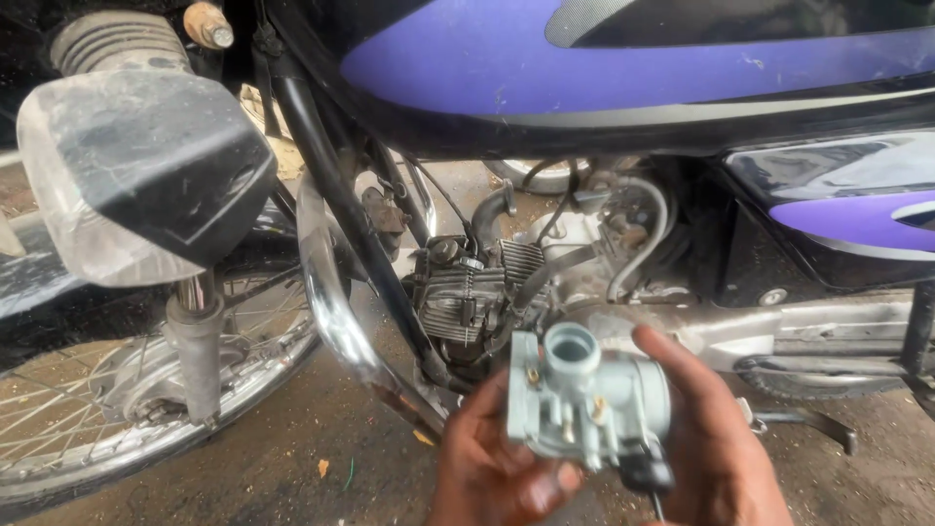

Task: The person cleans a motorcycle carburetor in a bowl of solvent using a brush, then reassembles its parts including the spring and piston by hand, mounts the carburetor onto the motorcycle engine, attaches the fuel hose, and tightens it with a screwdriver.

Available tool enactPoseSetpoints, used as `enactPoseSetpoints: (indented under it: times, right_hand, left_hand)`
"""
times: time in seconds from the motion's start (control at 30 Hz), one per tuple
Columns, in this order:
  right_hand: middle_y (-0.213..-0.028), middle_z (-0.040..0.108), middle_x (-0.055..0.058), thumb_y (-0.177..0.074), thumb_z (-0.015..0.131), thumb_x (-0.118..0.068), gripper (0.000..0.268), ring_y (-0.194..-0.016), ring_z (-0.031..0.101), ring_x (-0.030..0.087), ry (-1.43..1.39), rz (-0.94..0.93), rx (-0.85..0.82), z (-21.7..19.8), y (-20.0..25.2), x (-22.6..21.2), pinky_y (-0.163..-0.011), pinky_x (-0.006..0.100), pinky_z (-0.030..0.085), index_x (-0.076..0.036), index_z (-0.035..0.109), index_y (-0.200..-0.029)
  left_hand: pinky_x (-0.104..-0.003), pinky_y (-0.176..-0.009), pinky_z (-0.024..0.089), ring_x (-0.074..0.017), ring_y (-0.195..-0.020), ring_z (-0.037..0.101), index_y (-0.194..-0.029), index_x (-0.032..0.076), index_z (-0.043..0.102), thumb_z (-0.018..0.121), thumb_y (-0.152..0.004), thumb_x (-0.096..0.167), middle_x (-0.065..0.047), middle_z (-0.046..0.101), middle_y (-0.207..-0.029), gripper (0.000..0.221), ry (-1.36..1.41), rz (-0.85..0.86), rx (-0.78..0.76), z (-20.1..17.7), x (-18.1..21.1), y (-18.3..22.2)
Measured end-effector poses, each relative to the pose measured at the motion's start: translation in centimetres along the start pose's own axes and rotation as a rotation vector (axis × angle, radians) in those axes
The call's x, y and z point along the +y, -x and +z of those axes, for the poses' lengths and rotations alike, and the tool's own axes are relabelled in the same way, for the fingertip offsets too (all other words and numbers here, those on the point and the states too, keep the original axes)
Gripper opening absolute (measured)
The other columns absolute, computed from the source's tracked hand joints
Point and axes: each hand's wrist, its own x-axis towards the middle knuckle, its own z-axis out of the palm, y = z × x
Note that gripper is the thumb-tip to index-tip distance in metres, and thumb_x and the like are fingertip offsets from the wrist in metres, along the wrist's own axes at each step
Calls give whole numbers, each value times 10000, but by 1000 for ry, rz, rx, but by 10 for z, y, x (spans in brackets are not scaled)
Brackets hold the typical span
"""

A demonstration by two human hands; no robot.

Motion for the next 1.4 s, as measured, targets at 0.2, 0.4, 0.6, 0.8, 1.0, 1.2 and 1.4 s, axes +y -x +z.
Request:
enactPoseSetpoints:
  times: [0.2,0.4,0.6,0.8,1.0,1.2,1.4]
  right_hand:
    - [-1357,633,321,-970,611,-393,666,-1304,572,436,-356,674,486,-90,2,67,-1139,562,359,91,554,-1424]
    - [-1301,664,354,-1007,579,-235,469,-1292,625,439,-245,342,135,-172,47,100,-1131,534,362,102,589,-1333]
    - [-1308,662,339,-961,617,-186,480,-1289,632,427,-126,331,144,-259,88,101,-1131,529,370,94,586,-1350]
    - [-1315,660,324,-916,655,-137,508,-1287,640,415,-30,295,154,-277,101,124,-1132,524,377,86,582,-1366]
    - [-1322,658,309,-870,694,-89,551,-1284,647,403,87,294,169,-249,109,144,-1132,519,385,77,578,-1382]
    - [-1329,656,294,-825,733,-40,605,-1281,654,391,211,254,170,-193,77,139,-1132,514,393,69,575,-1399]
    - [-1332,652,283,-819,825,-167,740,-1271,624,398,241,356,136,-65,16,53,-1106,516,439,4,524,-1473]
  left_hand:
    - [-478,-1106,459,-253,-1260,696,-1439,6,530,832,-745,159,-156,686,-1365,773,-106,-39,-50,-35,-33,-15]
    - [-506,-1164,443,-327,-1303,618,-1393,11,577,694,-990,256,-203,613,-1365,485,-137,-278,-201,-83,-90,-36]
    - [-513,-1145,479,-349,-1347,658,-1413,67,605,658,-1080,242,-192,652,-1377,380,-724,387,-429,-104,-141,-35]
    - [-517,-1133,495,-334,-1333,681,-1408,82,626,674,-1078,237,-174,675,-1354,368,-787,420,-426,-112,-138,-41]
    - [-520,-1123,508,-320,-1322,701,-1404,95,643,687,-1077,234,-158,695,-1334,359,-809,428,-413,-108,-137,-26]
    - [-522,-1160,437,-336,-1361,577,-1458,34,534,748,-925,188,-202,597,-1425,594,-480,46,-430,-66,-91,-33]
    - [-433,-1136,516,-272,-1271,662,-1419,-26,484,877,-751,221,-176,662,-1323,813,-5,7,-127,-28,-52,-13]
